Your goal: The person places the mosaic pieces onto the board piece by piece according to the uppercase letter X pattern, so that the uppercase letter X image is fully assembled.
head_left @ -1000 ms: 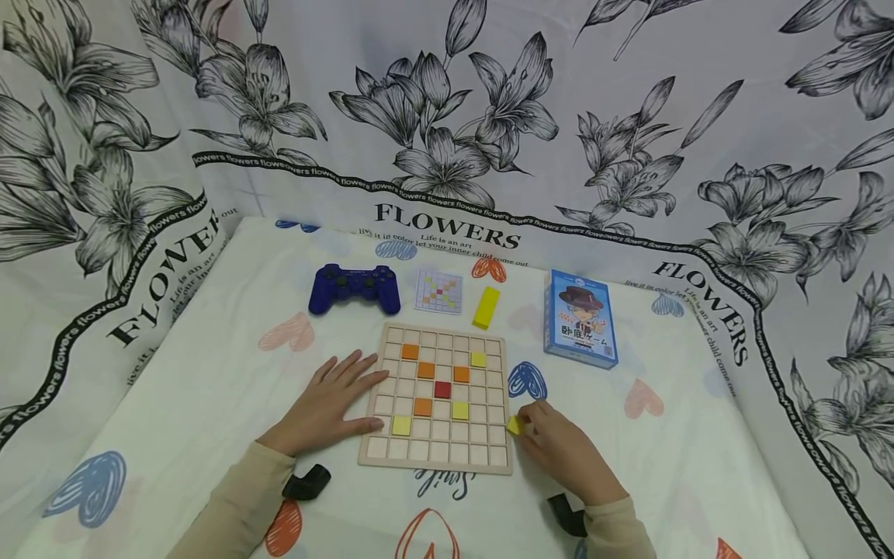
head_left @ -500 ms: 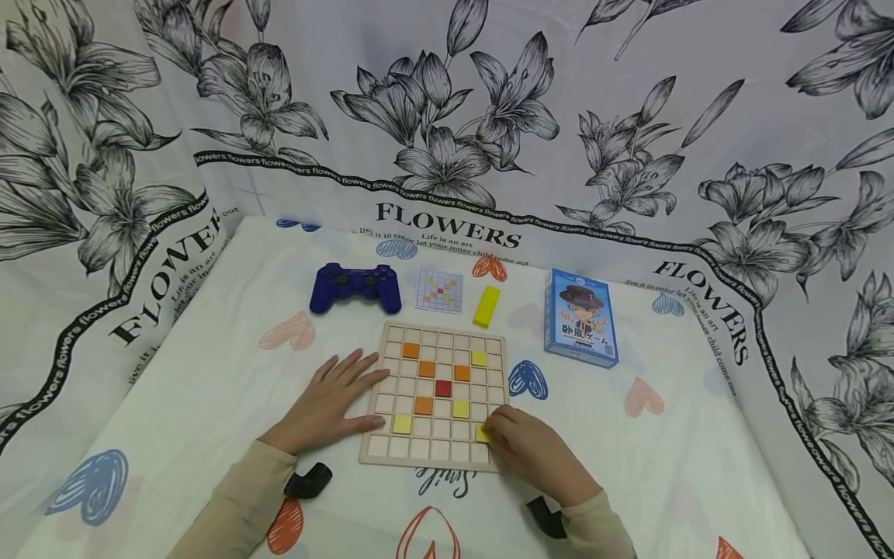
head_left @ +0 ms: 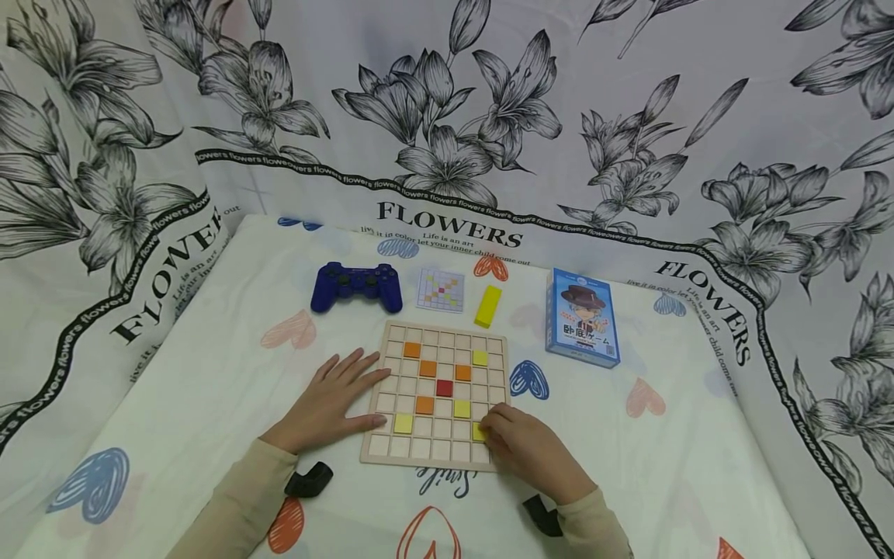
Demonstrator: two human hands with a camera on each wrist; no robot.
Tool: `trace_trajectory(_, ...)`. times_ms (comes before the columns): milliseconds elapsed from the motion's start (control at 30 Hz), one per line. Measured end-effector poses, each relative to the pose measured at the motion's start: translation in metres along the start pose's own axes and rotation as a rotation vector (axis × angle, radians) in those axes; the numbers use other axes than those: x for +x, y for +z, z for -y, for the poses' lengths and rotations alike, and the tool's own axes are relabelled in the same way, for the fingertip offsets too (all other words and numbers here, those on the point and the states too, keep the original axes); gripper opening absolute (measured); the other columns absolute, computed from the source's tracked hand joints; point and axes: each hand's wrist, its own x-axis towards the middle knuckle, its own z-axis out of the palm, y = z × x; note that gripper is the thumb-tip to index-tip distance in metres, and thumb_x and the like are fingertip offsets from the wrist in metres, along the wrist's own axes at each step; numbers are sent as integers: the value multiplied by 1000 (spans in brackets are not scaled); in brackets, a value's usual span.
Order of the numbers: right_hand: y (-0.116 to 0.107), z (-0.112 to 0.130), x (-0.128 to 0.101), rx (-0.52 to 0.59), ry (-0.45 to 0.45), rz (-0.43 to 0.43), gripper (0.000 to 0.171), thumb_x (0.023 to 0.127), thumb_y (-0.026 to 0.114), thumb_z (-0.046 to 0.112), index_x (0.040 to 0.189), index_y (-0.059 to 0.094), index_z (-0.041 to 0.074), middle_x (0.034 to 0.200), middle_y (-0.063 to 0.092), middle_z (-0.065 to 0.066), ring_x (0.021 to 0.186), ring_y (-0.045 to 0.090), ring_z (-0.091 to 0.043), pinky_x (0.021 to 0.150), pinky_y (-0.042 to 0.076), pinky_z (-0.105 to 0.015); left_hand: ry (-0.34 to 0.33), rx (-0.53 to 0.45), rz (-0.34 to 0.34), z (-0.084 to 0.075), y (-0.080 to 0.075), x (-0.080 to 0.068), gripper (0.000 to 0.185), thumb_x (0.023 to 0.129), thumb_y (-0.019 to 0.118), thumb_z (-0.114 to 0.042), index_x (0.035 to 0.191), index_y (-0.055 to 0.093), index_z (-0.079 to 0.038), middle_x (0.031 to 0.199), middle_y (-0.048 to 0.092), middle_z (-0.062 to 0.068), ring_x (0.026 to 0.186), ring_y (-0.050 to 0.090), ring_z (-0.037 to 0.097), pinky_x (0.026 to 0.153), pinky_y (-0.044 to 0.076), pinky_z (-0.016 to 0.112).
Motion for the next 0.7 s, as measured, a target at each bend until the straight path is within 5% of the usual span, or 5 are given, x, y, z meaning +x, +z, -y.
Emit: trace_trajectory(700,5,3,3,-32,25,-30,25,85,74,24,107,64,19,101,58,8,80,52,-4,75,54,-19,-10,7,2,1,3,-2,77,85,47,-73,148,36,-31,158,25,0,147,16,27,118,9,52)
